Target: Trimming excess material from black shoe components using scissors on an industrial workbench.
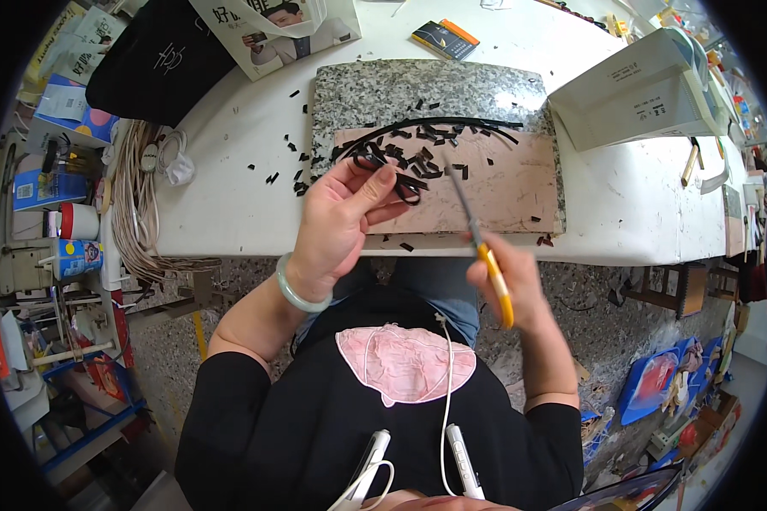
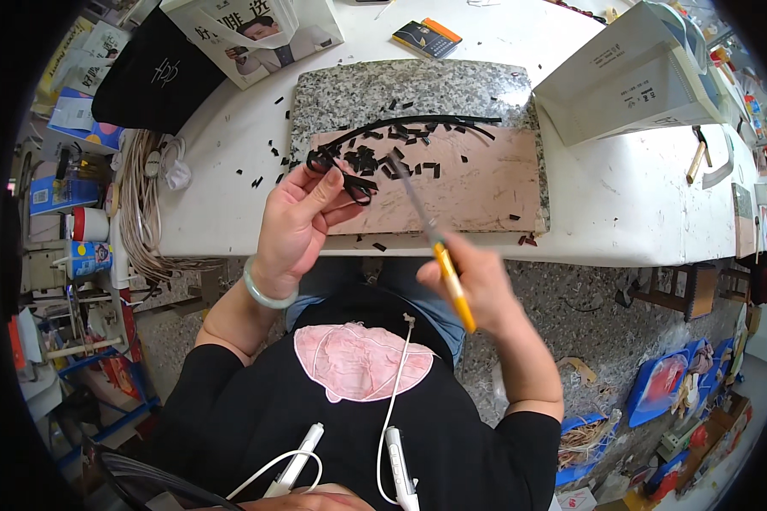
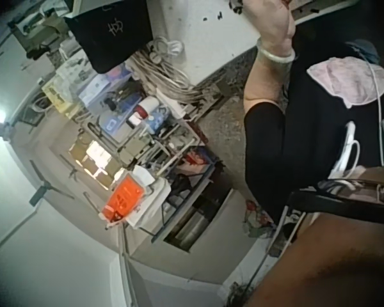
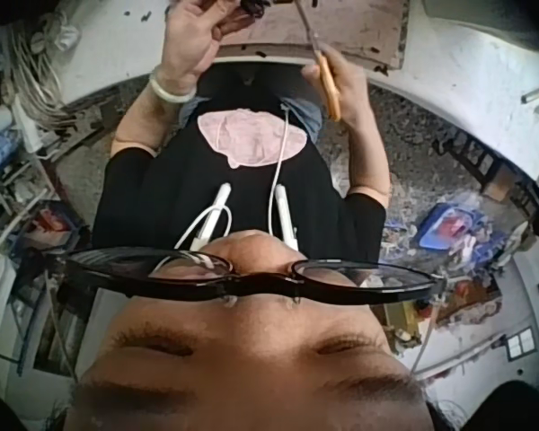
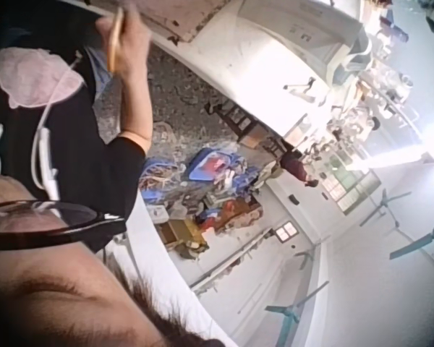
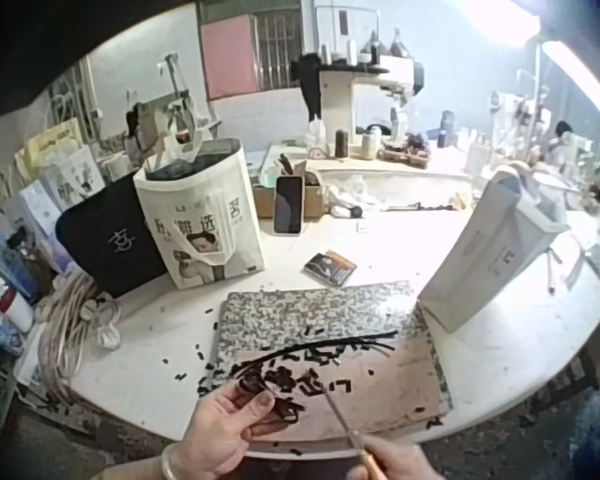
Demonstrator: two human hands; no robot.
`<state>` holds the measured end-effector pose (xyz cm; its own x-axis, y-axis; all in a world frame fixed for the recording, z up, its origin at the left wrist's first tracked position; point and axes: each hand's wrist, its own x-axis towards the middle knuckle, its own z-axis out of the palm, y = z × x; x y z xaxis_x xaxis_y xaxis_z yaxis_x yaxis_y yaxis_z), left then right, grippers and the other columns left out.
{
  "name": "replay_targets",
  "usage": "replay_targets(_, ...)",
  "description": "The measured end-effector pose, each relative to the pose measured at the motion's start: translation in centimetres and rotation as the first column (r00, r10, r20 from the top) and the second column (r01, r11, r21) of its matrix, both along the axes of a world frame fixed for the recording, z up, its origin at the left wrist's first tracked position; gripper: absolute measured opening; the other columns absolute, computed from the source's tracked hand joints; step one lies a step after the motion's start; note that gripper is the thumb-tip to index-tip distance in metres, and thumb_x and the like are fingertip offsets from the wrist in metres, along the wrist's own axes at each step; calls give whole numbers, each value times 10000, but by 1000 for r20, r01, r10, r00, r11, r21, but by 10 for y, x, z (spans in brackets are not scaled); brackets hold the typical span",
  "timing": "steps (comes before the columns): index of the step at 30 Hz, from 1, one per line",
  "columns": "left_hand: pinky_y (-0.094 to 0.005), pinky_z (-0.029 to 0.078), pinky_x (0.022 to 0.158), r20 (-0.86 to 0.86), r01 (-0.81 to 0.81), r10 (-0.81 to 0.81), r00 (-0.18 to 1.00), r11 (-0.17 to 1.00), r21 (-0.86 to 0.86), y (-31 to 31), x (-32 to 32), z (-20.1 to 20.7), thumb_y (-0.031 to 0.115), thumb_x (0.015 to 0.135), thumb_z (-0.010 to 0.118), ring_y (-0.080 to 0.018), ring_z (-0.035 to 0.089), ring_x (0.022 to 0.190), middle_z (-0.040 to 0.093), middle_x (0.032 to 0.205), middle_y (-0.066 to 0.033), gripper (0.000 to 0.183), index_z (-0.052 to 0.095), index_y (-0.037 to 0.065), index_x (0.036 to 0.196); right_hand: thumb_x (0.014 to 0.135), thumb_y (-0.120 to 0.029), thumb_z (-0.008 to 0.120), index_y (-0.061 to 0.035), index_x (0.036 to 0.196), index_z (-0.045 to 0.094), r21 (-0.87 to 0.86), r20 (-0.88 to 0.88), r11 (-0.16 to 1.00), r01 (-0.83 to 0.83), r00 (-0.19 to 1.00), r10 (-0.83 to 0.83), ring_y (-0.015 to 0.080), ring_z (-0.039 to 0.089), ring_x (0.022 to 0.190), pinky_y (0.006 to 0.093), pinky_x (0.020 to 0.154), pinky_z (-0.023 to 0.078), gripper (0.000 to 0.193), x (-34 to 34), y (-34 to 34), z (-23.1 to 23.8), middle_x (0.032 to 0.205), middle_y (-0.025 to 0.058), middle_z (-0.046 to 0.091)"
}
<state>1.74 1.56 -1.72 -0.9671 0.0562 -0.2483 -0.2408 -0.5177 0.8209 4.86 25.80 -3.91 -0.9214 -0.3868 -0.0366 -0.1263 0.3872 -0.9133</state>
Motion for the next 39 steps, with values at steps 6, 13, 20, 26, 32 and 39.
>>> replay_targets(6, -233, 565, 639, 27, 144, -142, 989, 982, -120, -7, -25, -12, 180, 955, 597, -168, 675, 737, 618, 847, -73, 223, 586, 6, 1093, 794, -281, 709, -149, 1144, 661, 621, -666, 692, 368, 713, 219, 130, 605, 695, 269, 525, 397, 377, -73, 47, 3, 885, 39, 668)
replay_targets(13, -225, 523, 630, -331, 163, -649, 685, 579, -799, 40, -35, -2, 123, 904, 640, -136, 612, 731, 617, 839, -66, 288, 584, 25, 1169, 783, -48, 699, -53, 1041, 673, 120, -447, 993, 5, 893, 49, 201, 592, 699, 285, 632, 498, 260, -67, 5, 50, 884, 86, 658)
replay_targets(20, -305, 499, 749, -417, -146, -502, 757, 493, -858, 28, -123, 0, 186, 861, 670, -214, 584, 836, 620, 1000, -95, 242, 668, 48, 1059, 816, -112, 736, -156, 1071, 680, -177, -933, 766, 618, 143, -331, 83, 615, 631, 209, 547, 498, 265, -136, 88, 150, 835, -18, 720)
replay_targets(26, -366, 470, 852, -111, -171, -669, 735, -25, -985, 24, -154, -22, 239, 852, 660, -255, 549, 972, 628, 986, -73, 188, 695, 91, 963, 834, -243, 731, -136, 1028, 715, 7, -972, 690, 724, -157, 174, 133, 621, 706, 264, 621, 503, 222, -191, 128, 173, 896, -7, 706)
replay_targets(32, -358, 456, 860, -16, -91, -656, 755, -81, -993, 22, -153, -37, 246, 859, 650, -244, 532, 990, 647, 982, -58, 185, 705, 100, 959, 841, -106, 668, -28, 917, 647, 570, -328, 804, 167, 944, 36, 211, 568, 768, 330, 705, 475, 112, -175, 21, 4, 903, 78, 605)
replay_targets(39, -281, 469, 745, -431, -304, -639, 637, 305, -902, 11, -141, -37, 189, 876, 640, -183, 558, 874, 680, 998, -87, 177, 713, 75, 991, 848, -136, 656, -47, 940, 655, 442, -494, 889, 123, 860, 127, 212, 578, 684, 323, 647, 486, 128, -159, 13, 3, 914, 65, 635)
